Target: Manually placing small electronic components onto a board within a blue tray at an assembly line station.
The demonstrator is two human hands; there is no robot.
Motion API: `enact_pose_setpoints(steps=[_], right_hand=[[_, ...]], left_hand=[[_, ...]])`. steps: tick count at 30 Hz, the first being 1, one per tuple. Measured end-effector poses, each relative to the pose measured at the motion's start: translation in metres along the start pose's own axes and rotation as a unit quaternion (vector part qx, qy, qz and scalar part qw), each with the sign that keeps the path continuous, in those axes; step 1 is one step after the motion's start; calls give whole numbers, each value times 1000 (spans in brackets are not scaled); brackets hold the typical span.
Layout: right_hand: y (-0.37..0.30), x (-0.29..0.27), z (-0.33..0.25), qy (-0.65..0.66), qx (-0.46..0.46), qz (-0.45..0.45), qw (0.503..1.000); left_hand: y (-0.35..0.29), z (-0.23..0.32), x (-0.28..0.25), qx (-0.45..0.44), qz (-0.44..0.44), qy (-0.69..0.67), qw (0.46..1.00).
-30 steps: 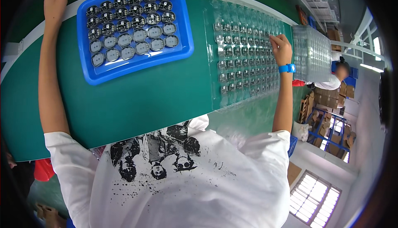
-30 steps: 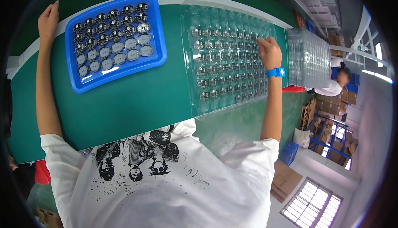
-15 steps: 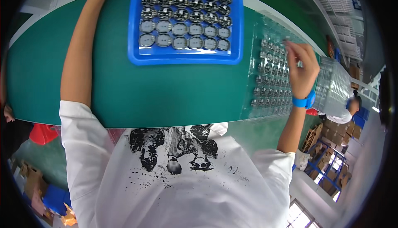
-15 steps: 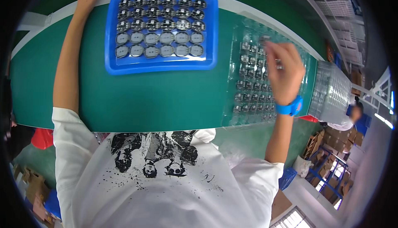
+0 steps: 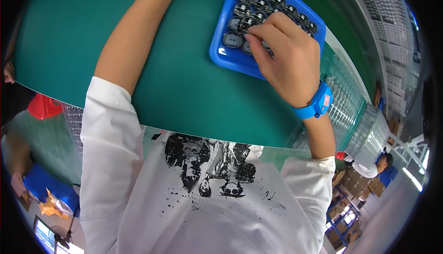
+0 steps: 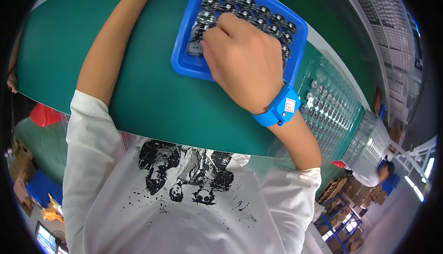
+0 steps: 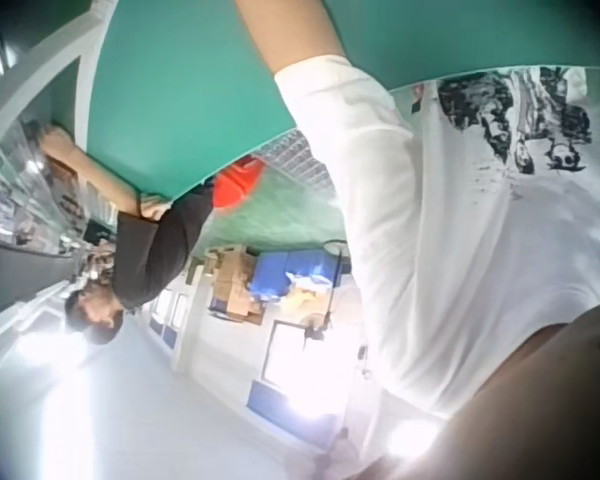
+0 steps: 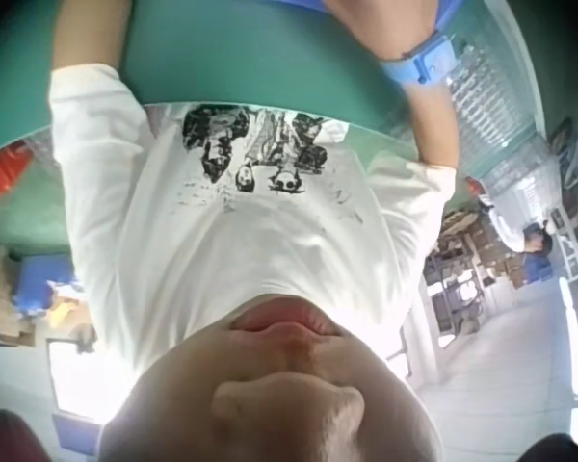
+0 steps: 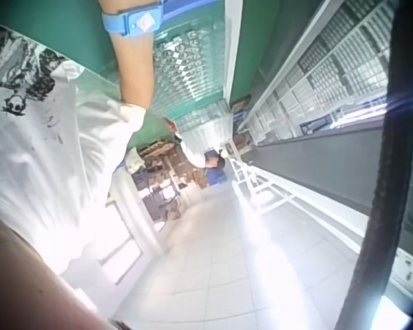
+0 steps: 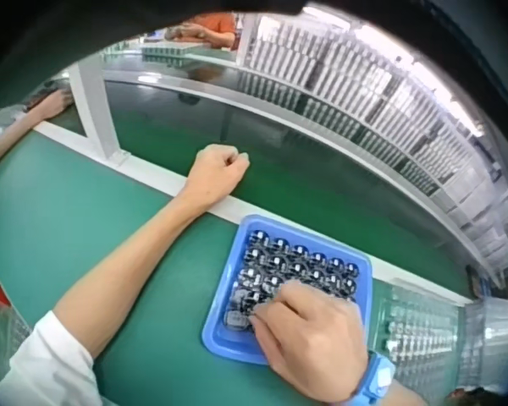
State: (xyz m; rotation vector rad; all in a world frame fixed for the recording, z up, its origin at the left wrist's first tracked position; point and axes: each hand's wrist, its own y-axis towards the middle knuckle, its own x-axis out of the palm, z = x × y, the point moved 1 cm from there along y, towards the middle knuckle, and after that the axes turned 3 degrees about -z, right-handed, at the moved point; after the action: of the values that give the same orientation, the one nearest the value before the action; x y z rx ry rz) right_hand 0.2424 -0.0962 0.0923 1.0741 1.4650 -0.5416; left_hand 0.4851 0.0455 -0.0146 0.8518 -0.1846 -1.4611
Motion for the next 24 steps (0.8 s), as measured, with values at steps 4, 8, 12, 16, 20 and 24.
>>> enact_pose_setpoints(steps=[4,8,12,16,20,24], right_hand=[[3,7,2,-21,14,-4,1000],[6,9,1,-31,12,-11,999],[8,11,1,-36,3,-19,999],[9,12,-2,-43,-6,-18,999],[11,11,-2,-64,-2,-42,997],[11,10,0,-62,0,-56,997]], left_hand=[[-1,6,2,-10,17,-33,999],[4,10,6,-11,20,-21,1000],[3,17,5,-43,-4,-21,999],[2,19,5,-35,4,-31,999],[1,20,5,-44,-2,-24,999],[3,22,5,-47,-7,-23,999]])
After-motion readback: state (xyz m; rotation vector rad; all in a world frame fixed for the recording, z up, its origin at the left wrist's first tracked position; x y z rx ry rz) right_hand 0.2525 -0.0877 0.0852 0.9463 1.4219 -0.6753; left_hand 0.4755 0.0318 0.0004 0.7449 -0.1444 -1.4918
